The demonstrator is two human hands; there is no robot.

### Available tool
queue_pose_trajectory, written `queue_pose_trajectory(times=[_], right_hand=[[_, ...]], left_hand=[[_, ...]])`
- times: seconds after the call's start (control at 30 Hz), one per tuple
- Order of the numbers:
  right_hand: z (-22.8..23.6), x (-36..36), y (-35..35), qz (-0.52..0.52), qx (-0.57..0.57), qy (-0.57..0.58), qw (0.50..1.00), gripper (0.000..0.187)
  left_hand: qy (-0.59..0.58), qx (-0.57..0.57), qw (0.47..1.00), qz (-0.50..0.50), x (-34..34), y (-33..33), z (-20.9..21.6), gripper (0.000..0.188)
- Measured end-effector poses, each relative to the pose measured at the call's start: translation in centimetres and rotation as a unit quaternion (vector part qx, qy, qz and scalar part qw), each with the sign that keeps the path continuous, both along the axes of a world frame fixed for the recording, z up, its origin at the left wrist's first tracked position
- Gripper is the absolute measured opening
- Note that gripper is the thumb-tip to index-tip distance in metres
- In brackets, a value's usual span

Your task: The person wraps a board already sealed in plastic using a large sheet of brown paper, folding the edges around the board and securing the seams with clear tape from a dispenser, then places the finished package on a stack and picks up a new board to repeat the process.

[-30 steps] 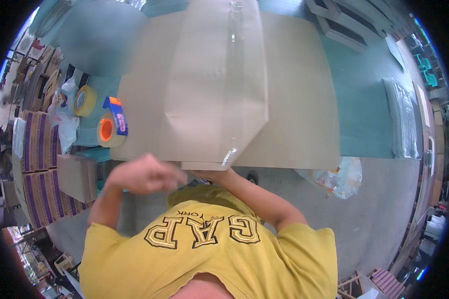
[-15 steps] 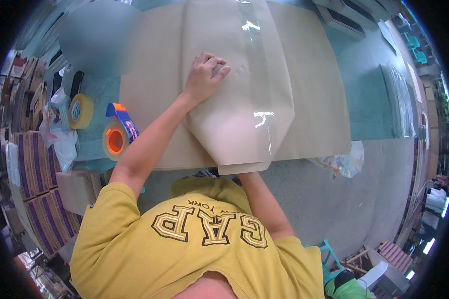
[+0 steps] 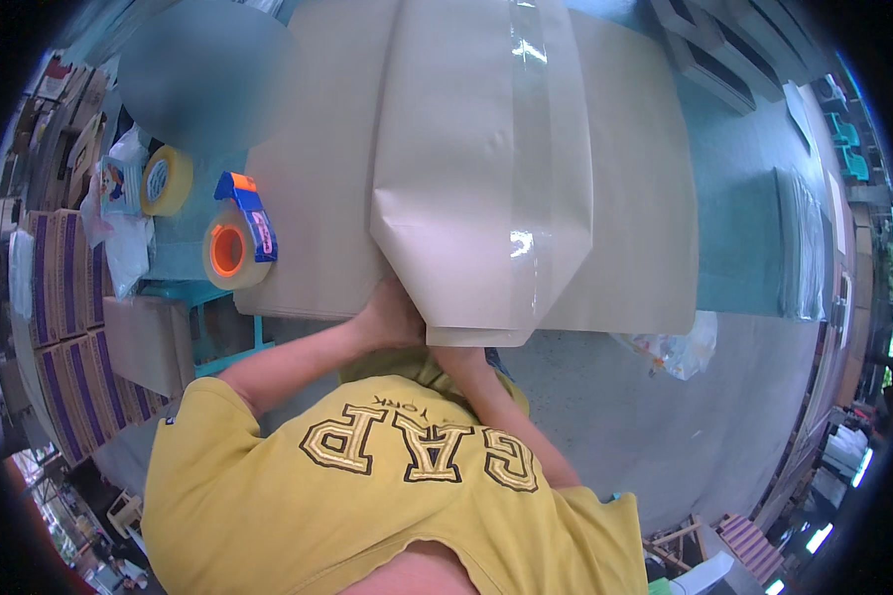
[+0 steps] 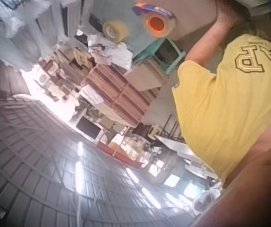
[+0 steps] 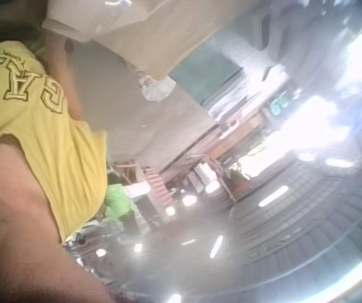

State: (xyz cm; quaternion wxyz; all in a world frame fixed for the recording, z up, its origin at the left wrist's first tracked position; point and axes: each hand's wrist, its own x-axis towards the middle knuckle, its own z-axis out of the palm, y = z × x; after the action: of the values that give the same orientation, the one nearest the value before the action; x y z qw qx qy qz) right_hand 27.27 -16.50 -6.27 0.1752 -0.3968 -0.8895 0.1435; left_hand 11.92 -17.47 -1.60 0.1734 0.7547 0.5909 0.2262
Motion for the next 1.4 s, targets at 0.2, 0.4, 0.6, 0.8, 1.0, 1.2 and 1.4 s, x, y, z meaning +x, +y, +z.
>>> queue_pose_trajectory(times=[0.2,0.4,0.6,0.8,1.0,1.2,1.4], right_hand=[[6.1,11.2,1.2,-0.202,-0.34,0.363,0.843,0.033],[7.2,8.8,15.6,-0.252,-0.645,0.314,0.649,0.053],[7.2,7.3,16.7,-0.178,-0.649,0.347,0.653,0.039],[7.6,5.2,10.3,-0.229,-0.589,0.37,0.681,0.034],[8.6,8.7,2.9,0.044,-0.637,0.188,0.746,0.031],[12.1,8.5,14.7,0.133,-0.095,0.133,0.978,0.042],[8.4,5.3,18.2,0.16,0.09,-0.138,0.973,0.068]], left_hand=[[0.008,0.073,0.991,-0.113,-0.2,-5.1,-2.7,0.032],[-0.616,-0.294,0.65,0.334,-3.8,1.1,3.3,0.045],[-0.706,-0.226,0.584,0.33,-3.2,3.9,1.3,0.043],[-0.777,-0.184,0.506,0.325,1.8,2.0,2.8,0.035],[-0.665,-0.369,0.616,0.206,2.6,-2.9,2.0,0.034],[-0.048,-0.094,0.98,0.17,-3.5,4.6,10.0,0.019],[0.218,0.132,0.964,-0.072,-3.0,9.5,3.9,0.056]])
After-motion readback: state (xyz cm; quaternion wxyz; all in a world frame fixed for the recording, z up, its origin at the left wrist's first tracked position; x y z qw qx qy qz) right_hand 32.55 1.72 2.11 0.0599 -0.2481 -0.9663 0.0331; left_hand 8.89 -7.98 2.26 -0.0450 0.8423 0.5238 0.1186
